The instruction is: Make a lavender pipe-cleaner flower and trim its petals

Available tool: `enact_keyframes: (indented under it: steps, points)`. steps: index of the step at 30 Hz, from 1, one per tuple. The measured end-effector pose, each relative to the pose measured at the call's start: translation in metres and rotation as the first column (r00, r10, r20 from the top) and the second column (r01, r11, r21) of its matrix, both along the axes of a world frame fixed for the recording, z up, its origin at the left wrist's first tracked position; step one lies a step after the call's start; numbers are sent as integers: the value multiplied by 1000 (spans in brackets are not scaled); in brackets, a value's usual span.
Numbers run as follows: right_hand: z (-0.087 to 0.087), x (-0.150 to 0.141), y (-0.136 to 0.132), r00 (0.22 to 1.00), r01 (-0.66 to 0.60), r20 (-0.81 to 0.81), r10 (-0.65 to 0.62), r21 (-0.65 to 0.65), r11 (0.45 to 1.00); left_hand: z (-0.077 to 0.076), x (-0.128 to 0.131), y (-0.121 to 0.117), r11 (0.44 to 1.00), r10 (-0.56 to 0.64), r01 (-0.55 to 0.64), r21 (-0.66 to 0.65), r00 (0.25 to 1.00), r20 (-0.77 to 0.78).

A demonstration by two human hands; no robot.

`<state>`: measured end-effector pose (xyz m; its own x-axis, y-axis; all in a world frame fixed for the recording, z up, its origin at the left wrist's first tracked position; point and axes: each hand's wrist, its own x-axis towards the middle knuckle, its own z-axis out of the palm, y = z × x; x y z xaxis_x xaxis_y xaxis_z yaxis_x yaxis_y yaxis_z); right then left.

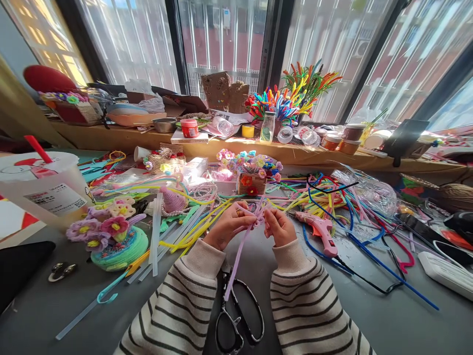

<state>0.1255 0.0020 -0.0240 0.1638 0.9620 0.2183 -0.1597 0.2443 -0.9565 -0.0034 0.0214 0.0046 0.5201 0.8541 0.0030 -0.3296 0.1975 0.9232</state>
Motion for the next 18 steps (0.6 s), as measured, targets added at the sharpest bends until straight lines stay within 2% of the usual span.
enact_keyframes:
  steps: [3,5,9,12,15,18]
  points:
    - [5,2,-1,993,-63,-97,63,7,998,2,-1,-2,991,-127,126,-35,991,-36]
    - [7,3,-2,987,-81,-136,81,3,997,3,0,-2,990,-135,134,-52,990,-25]
    - [8,8,-1,966,10,-260,-14,-15,1000,3,1,2,986,-29,43,-158,995,91]
    - [7,11,1,951,89,-295,-96,-37,995,0,1,4,974,83,-47,-221,984,157]
    - [6,10,1,951,142,-268,-152,-55,988,-2,1,3,982,146,-132,-131,984,105]
    - [5,5,-2,974,154,-164,-157,-29,988,-2,2,1,999,43,-43,-12,999,8]
